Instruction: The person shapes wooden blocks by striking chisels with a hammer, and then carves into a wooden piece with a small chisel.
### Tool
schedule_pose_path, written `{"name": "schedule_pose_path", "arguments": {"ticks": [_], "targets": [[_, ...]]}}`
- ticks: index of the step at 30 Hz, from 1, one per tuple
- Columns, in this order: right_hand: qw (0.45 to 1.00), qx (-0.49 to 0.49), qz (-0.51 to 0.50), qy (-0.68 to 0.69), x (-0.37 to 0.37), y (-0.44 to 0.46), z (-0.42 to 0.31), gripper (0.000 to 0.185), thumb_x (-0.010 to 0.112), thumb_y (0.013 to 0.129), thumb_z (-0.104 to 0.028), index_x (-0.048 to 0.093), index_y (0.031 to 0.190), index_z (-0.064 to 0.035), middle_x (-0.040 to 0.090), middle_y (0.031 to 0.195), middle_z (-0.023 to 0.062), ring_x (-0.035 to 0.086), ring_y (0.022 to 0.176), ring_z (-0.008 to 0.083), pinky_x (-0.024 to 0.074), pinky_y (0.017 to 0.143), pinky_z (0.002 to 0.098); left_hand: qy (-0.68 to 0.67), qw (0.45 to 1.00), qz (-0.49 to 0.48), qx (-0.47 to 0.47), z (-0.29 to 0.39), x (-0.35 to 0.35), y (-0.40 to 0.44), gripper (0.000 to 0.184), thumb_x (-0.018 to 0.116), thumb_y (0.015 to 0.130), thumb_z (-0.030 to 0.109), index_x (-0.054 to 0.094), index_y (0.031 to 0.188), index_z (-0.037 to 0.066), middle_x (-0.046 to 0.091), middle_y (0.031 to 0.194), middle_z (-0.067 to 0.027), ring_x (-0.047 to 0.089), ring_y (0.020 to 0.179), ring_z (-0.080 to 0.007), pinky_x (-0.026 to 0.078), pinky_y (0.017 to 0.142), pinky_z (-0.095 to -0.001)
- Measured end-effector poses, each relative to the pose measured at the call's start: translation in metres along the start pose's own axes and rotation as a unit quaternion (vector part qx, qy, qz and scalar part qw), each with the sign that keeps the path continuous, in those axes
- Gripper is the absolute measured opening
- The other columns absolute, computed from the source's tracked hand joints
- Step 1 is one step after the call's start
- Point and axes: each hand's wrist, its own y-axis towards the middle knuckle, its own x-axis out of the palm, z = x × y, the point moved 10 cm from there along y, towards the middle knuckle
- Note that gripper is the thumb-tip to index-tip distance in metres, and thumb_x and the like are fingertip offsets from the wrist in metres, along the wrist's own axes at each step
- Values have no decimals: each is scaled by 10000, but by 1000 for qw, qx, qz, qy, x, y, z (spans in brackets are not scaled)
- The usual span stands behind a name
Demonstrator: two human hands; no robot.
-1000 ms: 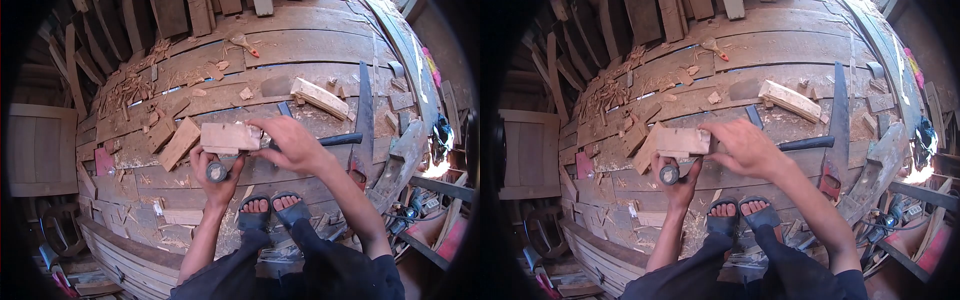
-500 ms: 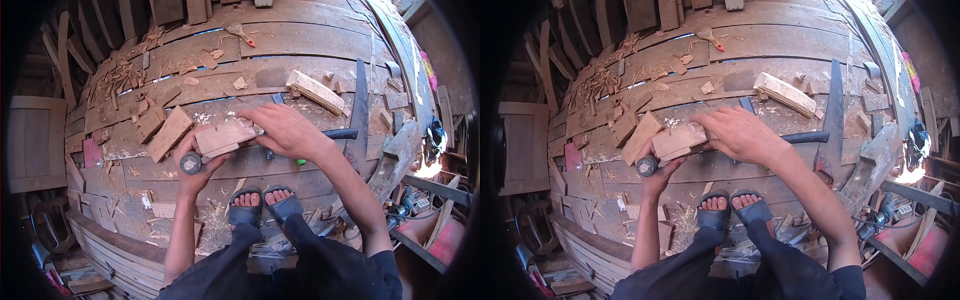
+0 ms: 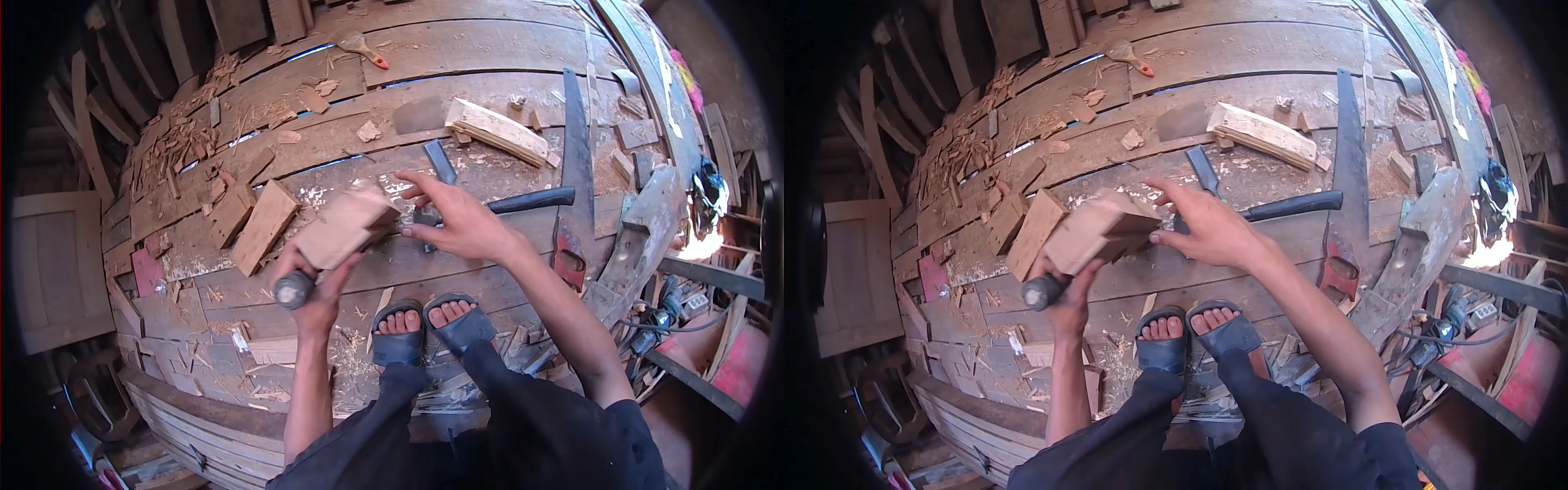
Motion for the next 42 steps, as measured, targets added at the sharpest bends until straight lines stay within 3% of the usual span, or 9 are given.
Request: {"name": "schedule_pose_path", "arguments": {"ticks": [4, 10, 14, 20, 25, 28, 31, 35, 42], "targets": [[1000, 13, 22, 3, 6, -11, 17, 950, 878, 841, -264, 343, 1608, -99, 607, 1416, 192, 635, 1209, 308, 508, 1073, 440, -154, 957, 173, -176, -55, -53, 0, 447, 881, 897, 277, 658, 1247, 112, 698, 1153, -27, 650, 1087, -155, 509, 974, -315], [979, 21, -48, 199, 23, -29, 19, 1104, 953, 765, -386, 317, 1615, -82, 586, 1445, 221, 589, 1323, 337, 475, 1122, 454, -300, 870, 222, -322, -62, -75, -8, 685, 843, 856, 584, 619, 1340, 155, 685, 1260, -8, 663, 1134, -194, 545, 987, -355], [928, 55, -48, 365, 47, -30, 13, 1105, 964, 772, -331, 306, 1617, -58, 582, 1452, 215, 597, 1309, 298, 498, 1104, 444, -350, 806, 235, -415, -90, -60, -40, 640, 832, 863, 592, 646, 1280, 144, 715, 1199, -22, 704, 1029, -182, 620, 839, -336], [833, 145, 68, 530, 35, -40, 8, 990, 938, 808, -234, 338, 1542, 52, 619, 1370, 197, 626, 1251, 254, 543, 1034, 368, -406, 770, 198, -451, -93, -13, -73, 638, 842, 874, 542, 637, 1270, 87, 711, 1213, -70, 708, 1098, -214, 632, 905, -380], [901, 34, 167, 399, -9, -34, -7, 862, 929, 813, -200, 443, 1481, 46, 640, 1328, 193, 641, 1207, 213, 542, 1015, 344, -464, 743, 95, -473, -82, 32, -80, 602, 791, 904, 580, 642, 1218, 88, 706, 1244, -89, 702, 1150, -238, 622, 957, -403], [935, -29, 189, 300, -43, -30, -52, 793, 924, 796, -222, 525, 1432, 32, 680, 1291, 198, 681, 1187, 246, 540, 1033, 361, -387, 754, 23, -531, -96, 44, -100, 427, 726, 989, 484, 650, 1153, 97, 737, 1137, -85, 738, 1037, -208, 611, 871, -349], [964, -172, 202, 4, -72, -21, -106, 731, 903, 781, -251, 587, 1386, 11, 705, 1276, 203, 698, 1185, 327, 542, 1041, 395, -277, 813, 4, -512, -70, 40, -103, 271, 695, 1037, 359, 659, 991, 94, 738, 987, -69, 742, 889, -171, 533, 713, -277], [951, -288, 80, -81, -73, 7, -140, 691, 892, 777, -242, 623, 1374, -21, 693, 1311, 179, 684, 1196, 361, 537, 1037, 425, -224, 899, -4, -375, -49, 11, -73, 225, 728, 1017, 301, 647, 998, 92, 677, 911, -42, 612, 726, -101, 455, 644, -259], [955, -219, -114, -167, -17, 40, -130, 642, 806, 836, -159, 574, 1421, -30, 661, 1281, 215, 634, 1228, 413, 518, 1062, 473, -254, 925, 98, -263, -23, -33, -18, 205, 715, 1032, 213, 564, 905, 154, 535, 793, 32, 470, 673, -55, 371, 608, -235]]}}
